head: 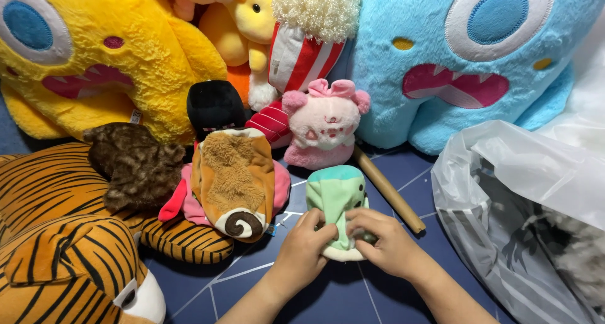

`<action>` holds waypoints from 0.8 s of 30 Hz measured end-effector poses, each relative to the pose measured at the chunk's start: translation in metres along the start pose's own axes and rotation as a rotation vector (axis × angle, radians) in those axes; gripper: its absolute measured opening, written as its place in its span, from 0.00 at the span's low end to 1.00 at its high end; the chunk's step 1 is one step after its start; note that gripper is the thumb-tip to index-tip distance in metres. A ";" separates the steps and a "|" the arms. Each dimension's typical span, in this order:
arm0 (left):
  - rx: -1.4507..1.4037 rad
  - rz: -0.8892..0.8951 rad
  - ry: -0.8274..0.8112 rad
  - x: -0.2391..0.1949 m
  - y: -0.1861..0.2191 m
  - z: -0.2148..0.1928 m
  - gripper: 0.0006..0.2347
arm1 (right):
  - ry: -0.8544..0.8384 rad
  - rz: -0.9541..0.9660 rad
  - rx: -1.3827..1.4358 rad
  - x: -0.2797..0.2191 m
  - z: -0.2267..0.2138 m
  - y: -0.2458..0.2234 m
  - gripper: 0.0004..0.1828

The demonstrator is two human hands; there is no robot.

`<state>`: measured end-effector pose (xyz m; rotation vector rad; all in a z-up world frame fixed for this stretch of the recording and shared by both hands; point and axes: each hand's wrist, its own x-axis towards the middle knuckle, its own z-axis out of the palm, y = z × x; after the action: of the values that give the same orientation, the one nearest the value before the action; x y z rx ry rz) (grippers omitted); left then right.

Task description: Stuffing a small green plush toy with white fiberfill using a wooden stick to pack it tightly.

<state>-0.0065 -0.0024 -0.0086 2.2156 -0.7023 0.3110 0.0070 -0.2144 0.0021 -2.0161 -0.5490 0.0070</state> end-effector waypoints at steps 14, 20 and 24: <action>-0.053 -0.115 -0.001 -0.001 -0.006 0.007 0.17 | 0.163 0.069 0.266 0.000 0.003 0.013 0.06; -0.050 -0.064 0.046 -0.001 -0.007 0.007 0.19 | -0.121 0.102 0.110 0.001 -0.001 -0.009 0.14; -0.015 -0.065 0.127 0.000 -0.007 0.007 0.18 | -0.046 -0.017 -0.118 -0.002 0.005 -0.010 0.23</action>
<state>-0.0025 -0.0041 -0.0179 2.1777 -0.5614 0.4084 0.0008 -0.2071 0.0075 -2.1305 -0.6075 0.0106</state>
